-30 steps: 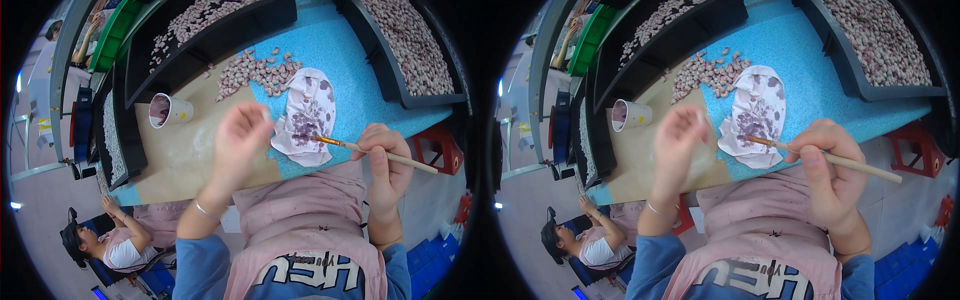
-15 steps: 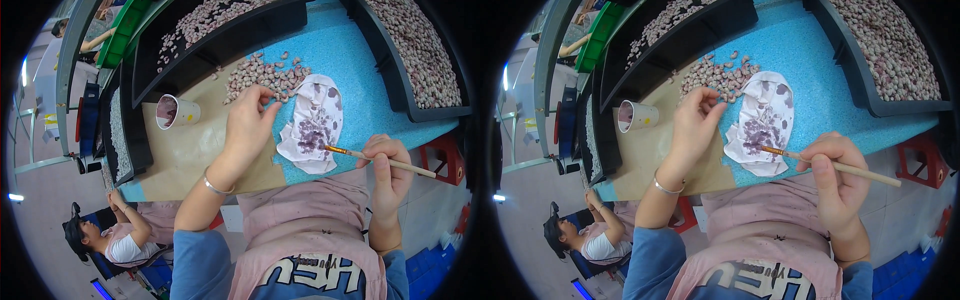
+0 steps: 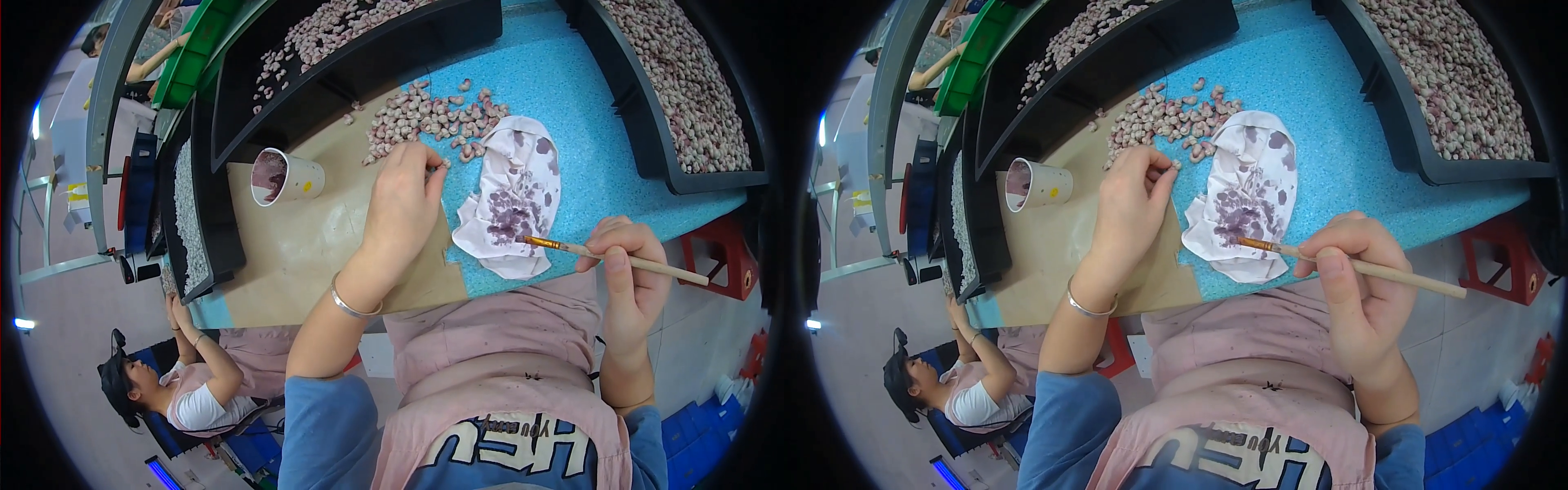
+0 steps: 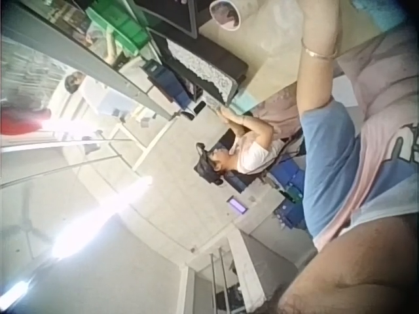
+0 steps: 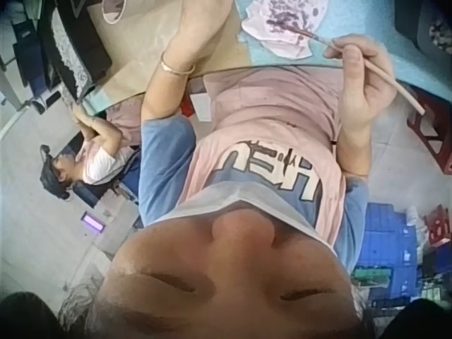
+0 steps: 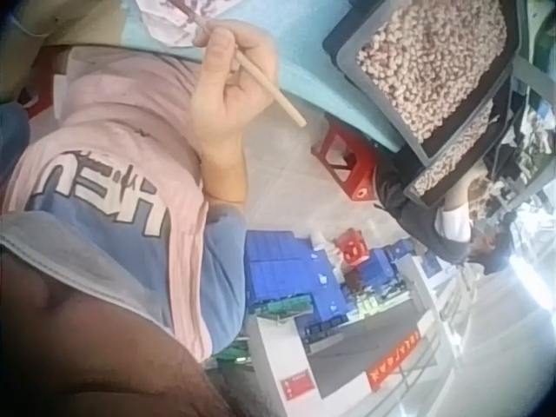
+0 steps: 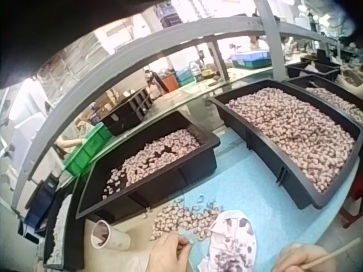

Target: Applying paint or liquid to small components using a fine brush at an industrial workbench.

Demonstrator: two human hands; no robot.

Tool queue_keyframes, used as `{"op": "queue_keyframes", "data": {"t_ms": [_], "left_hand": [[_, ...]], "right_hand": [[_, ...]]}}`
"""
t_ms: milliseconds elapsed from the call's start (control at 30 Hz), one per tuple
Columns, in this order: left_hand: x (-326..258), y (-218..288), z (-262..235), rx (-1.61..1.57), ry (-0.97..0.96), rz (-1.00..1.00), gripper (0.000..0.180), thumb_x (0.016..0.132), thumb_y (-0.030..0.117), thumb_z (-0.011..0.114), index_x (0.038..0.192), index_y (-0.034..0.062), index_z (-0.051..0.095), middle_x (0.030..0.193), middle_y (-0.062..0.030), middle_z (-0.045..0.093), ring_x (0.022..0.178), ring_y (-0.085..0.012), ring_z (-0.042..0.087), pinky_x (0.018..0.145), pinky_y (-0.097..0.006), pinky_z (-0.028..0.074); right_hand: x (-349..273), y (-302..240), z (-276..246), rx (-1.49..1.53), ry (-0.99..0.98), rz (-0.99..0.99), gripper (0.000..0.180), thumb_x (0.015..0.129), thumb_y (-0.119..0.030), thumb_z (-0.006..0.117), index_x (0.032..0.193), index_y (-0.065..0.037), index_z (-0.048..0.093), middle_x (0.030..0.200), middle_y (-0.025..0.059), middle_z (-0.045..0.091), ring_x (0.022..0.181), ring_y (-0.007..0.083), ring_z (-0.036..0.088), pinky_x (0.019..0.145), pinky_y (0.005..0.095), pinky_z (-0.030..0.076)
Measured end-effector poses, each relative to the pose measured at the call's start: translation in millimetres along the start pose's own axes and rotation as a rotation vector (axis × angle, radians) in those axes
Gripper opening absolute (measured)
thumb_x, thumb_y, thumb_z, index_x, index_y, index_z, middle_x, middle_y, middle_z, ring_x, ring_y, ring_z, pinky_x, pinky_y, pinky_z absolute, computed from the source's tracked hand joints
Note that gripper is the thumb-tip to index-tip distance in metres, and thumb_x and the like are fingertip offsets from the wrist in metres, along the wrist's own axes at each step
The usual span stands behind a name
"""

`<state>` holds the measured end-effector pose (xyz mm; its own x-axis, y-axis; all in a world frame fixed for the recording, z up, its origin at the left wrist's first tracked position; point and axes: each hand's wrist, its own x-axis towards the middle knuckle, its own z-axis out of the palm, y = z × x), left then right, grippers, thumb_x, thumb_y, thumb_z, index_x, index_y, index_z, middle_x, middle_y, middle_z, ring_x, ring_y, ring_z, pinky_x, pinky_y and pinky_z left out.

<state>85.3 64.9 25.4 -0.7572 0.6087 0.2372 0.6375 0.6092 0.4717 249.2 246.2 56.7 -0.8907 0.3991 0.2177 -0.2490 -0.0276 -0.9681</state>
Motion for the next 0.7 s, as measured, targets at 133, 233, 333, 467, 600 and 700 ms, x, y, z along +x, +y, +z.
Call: {"op": "queue_keyframes", "data": {"t_ms": [133,233,333,467,600,700], "left_hand": [[-14,22,-13,-0.515,-0.093,-0.277,0.011,0.077,-0.003,0.059,0.084,-0.002,0.051,0.084,-0.0112,0.055,0.075,-0.0156,0.056,0.066,-0.026,0.046],[-33,40,-25,-0.943,-0.132,-0.384,0.012,0.08,-0.004,0.058,0.089,-0.0022,0.051,0.087,-0.0074,0.056,0.078,-0.0099,0.055,0.068,-0.022,0.047],[-42,56,-29,-1.175,-0.134,-0.375,0.025,0.081,-0.006,0.056,0.104,-0.0045,0.048,0.09,-0.0053,0.055,0.081,-0.0095,0.054,0.071,-0.021,0.046],[-51,58,-29,-1.116,-0.165,-0.29,0.033,0.081,-0.006,0.056,0.114,-0.0049,0.048,0.09,-0.0049,0.054,0.08,-0.0085,0.053,0.071,-0.021,0.046],[-55,60,-29,-1.128,-0.194,-0.273,0.028,0.082,-0.005,0.055,0.11,-0.0051,0.052,0.089,-0.005,0.054,0.078,-0.0082,0.053,0.07,-0.02,0.045],[-57,58,-26,-1.27,-0.196,-0.312,0.027,0.083,-0.004,0.054,0.11,-0.0051,0.052,0.087,-0.005,0.054,0.076,-0.0084,0.054,0.069,-0.02,0.046]], "right_hand": [[0,0,-2,-0.031,-0.005,-0.017,0.015,0.088,-0.009,0.046,0.084,0.002,0.054,0.074,0.0075,0.053,0.065,0.0108,0.05,0.06,0.0221,0.039],[2,-5,0,-0.021,0.019,-0.019,0.015,0.088,-0.01,0.047,0.085,0.002,0.054,0.074,0.0078,0.053,0.065,0.011,0.05,0.06,0.022,0.039],[4,-10,1,-0.014,0.022,-0.052,0.016,0.088,-0.012,0.047,0.084,0.002,0.053,0.072,0.0078,0.053,0.065,0.0113,0.05,0.06,0.0225,0.039],[5,-16,7,-0.021,-0.052,-0.141,0.014,0.087,-0.012,0.047,0.084,0.001,0.054,0.07,0.0086,0.055,0.064,0.0132,0.05,0.06,0.0251,0.039],[6,-19,10,-0.142,-0.146,-0.193,0.012,0.085,-0.01,0.048,0.083,0.0,0.054,0.069,0.0086,0.056,0.063,0.015,0.048,0.06,0.0271,0.039],[5,-15,7,-0.169,-0.03,-0.211,0.011,0.084,-0.009,0.049,0.083,0.001,0.055,0.068,0.0077,0.056,0.063,0.0151,0.048,0.06,0.0274,0.038]]}}
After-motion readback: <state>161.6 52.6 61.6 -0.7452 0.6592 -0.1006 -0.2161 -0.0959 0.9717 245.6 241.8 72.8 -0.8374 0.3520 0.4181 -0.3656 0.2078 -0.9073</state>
